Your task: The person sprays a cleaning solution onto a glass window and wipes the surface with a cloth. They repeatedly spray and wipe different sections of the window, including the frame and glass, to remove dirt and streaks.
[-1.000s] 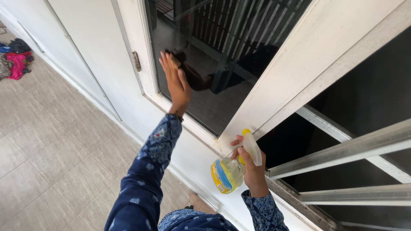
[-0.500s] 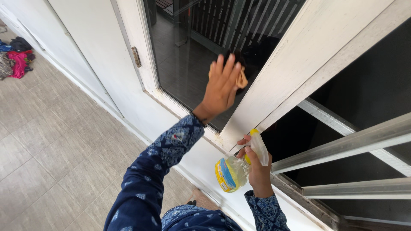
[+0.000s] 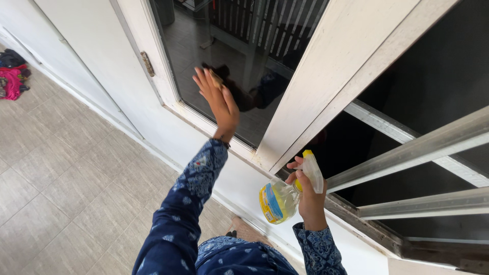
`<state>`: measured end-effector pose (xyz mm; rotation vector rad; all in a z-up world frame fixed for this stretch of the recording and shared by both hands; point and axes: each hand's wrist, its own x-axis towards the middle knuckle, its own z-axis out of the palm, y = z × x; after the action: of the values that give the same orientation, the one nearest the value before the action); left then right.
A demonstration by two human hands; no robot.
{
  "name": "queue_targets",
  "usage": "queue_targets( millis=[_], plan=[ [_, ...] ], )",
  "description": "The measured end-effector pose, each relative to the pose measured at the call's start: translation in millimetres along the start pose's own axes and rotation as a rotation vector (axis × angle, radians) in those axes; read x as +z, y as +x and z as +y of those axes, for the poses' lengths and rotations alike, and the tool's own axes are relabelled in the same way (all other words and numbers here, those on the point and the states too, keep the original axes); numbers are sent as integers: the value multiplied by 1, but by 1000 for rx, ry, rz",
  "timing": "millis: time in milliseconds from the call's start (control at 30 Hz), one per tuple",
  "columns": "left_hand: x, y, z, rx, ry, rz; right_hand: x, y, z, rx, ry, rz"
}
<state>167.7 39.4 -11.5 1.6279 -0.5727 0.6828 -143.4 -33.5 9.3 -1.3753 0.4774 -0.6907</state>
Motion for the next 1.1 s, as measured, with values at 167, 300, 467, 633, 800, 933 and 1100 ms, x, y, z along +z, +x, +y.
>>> queue_targets(
  millis=[167,300,467,633,800,933,1100],
  plan=[
    [12,-69,30,194,-28,-152,-1,-3,-2,1,-9,27],
    [20,-69,66,300,-43,-228,-6,-3,-1,3,37,42],
    [25,-11,95,282,-31,-51,-16,-1,5,-5,53,84],
    [25,25,84,217,-21,80,-24,-5,10,-6,73,97],
    [23,4,71,283,-49,-6,-26,-6,8,4,61,110],
    [16,1,86,488,-51,-116,-20,0,-5,-12,70,89],
    [15,22,117,628,21,-167,-11,10,-39,-138,106,-31]
  ],
)
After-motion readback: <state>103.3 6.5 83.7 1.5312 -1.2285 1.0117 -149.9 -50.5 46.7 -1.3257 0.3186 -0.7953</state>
